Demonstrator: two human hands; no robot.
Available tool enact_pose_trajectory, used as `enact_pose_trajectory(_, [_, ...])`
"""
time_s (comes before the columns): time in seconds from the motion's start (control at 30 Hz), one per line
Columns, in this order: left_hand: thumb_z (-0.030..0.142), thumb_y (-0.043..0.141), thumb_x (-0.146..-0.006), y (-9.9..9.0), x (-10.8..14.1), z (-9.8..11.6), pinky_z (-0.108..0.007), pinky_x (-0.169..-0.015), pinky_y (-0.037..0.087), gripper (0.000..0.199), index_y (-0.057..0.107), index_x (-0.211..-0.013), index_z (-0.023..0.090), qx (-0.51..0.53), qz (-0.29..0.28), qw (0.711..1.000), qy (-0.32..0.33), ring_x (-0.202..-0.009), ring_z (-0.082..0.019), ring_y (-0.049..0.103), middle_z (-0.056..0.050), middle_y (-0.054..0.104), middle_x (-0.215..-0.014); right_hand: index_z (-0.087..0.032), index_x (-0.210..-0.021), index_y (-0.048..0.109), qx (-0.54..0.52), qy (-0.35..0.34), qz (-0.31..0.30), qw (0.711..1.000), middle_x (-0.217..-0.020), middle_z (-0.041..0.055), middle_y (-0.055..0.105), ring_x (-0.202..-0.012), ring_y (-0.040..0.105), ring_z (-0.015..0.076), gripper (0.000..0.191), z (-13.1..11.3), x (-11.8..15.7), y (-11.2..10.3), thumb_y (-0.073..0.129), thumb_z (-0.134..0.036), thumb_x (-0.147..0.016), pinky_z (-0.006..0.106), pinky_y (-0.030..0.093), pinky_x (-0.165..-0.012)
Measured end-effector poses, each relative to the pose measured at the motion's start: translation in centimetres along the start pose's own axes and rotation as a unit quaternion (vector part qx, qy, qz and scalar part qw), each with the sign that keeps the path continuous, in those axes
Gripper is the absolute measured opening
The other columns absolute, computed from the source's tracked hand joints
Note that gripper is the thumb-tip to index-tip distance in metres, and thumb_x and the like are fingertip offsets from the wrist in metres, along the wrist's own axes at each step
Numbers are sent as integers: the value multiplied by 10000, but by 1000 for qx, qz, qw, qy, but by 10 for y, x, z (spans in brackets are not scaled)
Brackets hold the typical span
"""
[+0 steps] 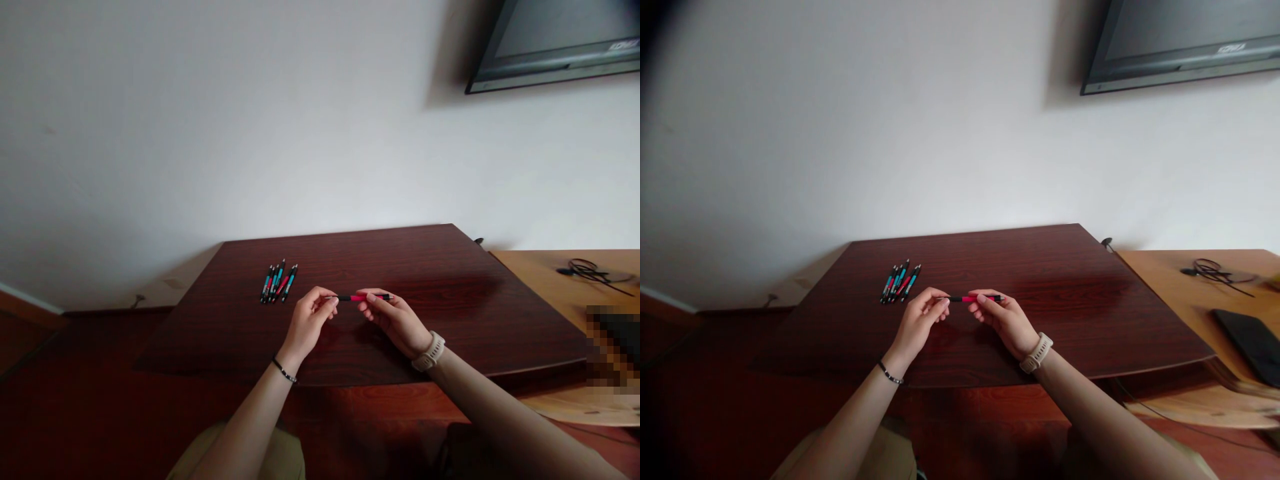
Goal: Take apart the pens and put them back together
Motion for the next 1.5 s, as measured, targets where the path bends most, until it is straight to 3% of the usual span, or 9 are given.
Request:
enact_pose_trajectory(0.2, [452, 702, -977, 0, -2, -2, -262, -641, 451, 273, 681, -909, 188, 5, -3, 1000, -3, -665, -148, 573, 7, 620, -714, -219, -1180, 797, 4, 1, 0, 1000, -960, 62, 807, -817, 676, 144, 388, -3, -2, -1, 898, -425, -867, 285, 549, -786])
enact_pose_trajectory(0.37, [447, 704, -963, -1, -11, -9, -261, -631, 440, 263, 683, -923, 188, 9, 13, 1000, -5, -656, -146, 564, 13, 610, -704, -226, -1052, 749, 40, -20, 24, 999, -933, 51, 792, -821, 692, 163, 371, -7, -8, -7, 908, -483, -837, 304, 550, -784])
enact_pose_trajectory(0.57, [470, 687, -957, -2, -25, -16, -263, -624, 426, 289, 673, -879, 191, 0, 9, 1000, 0, -652, -149, 555, 12, 597, -698, -223, -1052, 743, 86, -38, 39, 995, -939, 55, 793, -832, 693, 166, 418, -9, -18, -11, 926, -503, -802, 310, 543, -794])
enact_pose_trajectory(0.8, [558, 641, -972, -3, -32, -25, -261, -592, 379, 386, 640, -821, 202, -1, 7, 1000, -21, -620, -143, 510, 16, 557, -677, -230, -1086, 750, 88, -47, 27, 995, -960, 60, 796, -839, 697, 168, 412, -1, -25, -16, 900, -513, -829, 316, 550, -797])
enact_pose_trajectory(1.1, [681, 544, -1010, -2, -26, -32, -278, -543, 280, 629, 510, -609, 198, -26, 26, 999, -32, -552, -126, 399, 18, 441, -587, -231, -1121, 739, 100, -68, 32, 992, -931, 49, 790, -811, 678, 154, 422, -1, -21, -14, 887, -512, -843, 300, 526, -779])
enact_pose_trajectory(1.17, [671, 554, -1008, -1, -27, -30, -270, -543, 307, 580, 591, -680, 194, -16, 13, 999, -35, -562, -135, 452, 10, 495, -597, -229, -1108, 735, 98, -73, 38, 992, -926, 42, 783, -808, 672, 148, 405, -1, -22, -15, 883, -503, -849, 290, 518, -770])
enact_pose_trajectory(1.23, [614, 616, -989, 1, -27, -28, -258, -549, 345, 441, 673, -872, 193, 6, -5, 1000, -30, -604, -148, 540, 1, 587, -666, -229, -1095, 733, 93, -75, 46, 992, -922, 35, 775, -809, 669, 147, 392, 0, -22, -16, 881, -499, -853, 285, 514, -765])
enact_pose_trajectory(1.3, [542, 680, -958, 1, -27, -27, -249, -563, 379, 344, 672, -984, 199, 29, -13, 999, -21, -651, -152, 595, -7, 648, -752, -228, -1088, 733, 92, -73, 49, 992, -919, 34, 772, -807, 667, 150, 391, 1, -23, -17, 881, -501, -851, 289, 513, -764])
enact_pose_trajectory(1.5, [571, 677, -962, 0, -25, -28, -234, -538, 361, 412, 636, -818, 188, 40, 23, 999, -28, -578, -120, 508, 18, 569, -646, -226, -1111, 736, 108, -75, 34, 991, -927, 43, 781, -809, 662, 156, 392, 2, -23, -17, 866, -505, -869, 298, 507, -772])
Point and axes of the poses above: each hand's wrist, its own x-axis away from the middle knuckle, its own y-axis out of the palm, z = x × y, the point moved 2 cm from there along -x, towards the middle knuckle
